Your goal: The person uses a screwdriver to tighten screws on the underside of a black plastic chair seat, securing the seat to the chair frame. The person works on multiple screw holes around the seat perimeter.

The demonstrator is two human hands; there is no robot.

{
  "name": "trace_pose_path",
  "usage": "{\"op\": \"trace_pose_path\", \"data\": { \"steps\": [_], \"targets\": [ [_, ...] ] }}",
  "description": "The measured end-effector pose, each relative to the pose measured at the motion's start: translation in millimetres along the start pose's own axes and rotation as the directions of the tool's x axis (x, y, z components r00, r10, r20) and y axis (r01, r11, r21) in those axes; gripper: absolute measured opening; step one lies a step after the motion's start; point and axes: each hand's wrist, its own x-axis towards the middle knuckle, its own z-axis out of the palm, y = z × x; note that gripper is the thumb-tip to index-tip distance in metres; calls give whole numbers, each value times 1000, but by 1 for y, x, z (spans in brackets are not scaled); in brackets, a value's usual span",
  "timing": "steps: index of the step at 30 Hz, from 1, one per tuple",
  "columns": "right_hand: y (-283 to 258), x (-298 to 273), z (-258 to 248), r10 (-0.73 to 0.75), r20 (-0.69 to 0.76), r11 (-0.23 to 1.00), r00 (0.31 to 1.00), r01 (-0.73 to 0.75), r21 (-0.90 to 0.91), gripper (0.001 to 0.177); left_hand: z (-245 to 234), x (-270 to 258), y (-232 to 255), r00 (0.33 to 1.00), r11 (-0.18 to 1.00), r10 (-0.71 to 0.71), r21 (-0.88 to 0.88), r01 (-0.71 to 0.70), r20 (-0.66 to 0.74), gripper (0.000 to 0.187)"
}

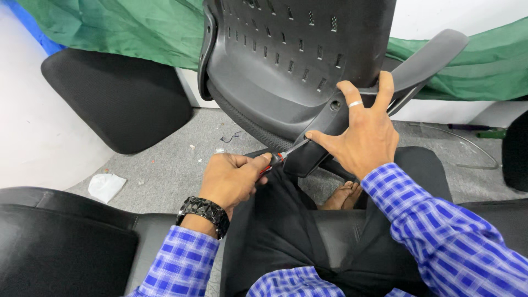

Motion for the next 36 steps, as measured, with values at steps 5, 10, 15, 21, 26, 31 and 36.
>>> {"op": "trace_pose_path", "data": {
  "steps": [5,10,15,21,26,31,36],
  "targets": [
    [-1,1,1,20,-1,999,1000,-20,38,92,5,-13,8,999,999,-43,-34,43,-6,26],
    [-1,-1,0,24,-12,998,1000,-23,54,90,9,-15,7,999,993,-39,-112,40,14,26],
    [0,0,1,32,-10,998,999,-31,59,90,9,-9,-1,986,982,-146,-113,154,75,39],
    [1,-2,2,-2,-47,997,999,6,75,90,4,-4,-10,982,974,-144,-157,163,123,26],
    [2,-2,4,-4,-40,997,999,7,80,90,4,-2,-11,989,976,-119,-174,134,90,19],
    [3,-2,4,-13,-47,996,999,17,85,91,3,-4,-12,983,967,-151,-192,169,103,29],
    [4,-3,6,-10,-50,996,999,14,83,92,1,-4,-17,985,968,-129,-203,150,112,24]
  ]
}}
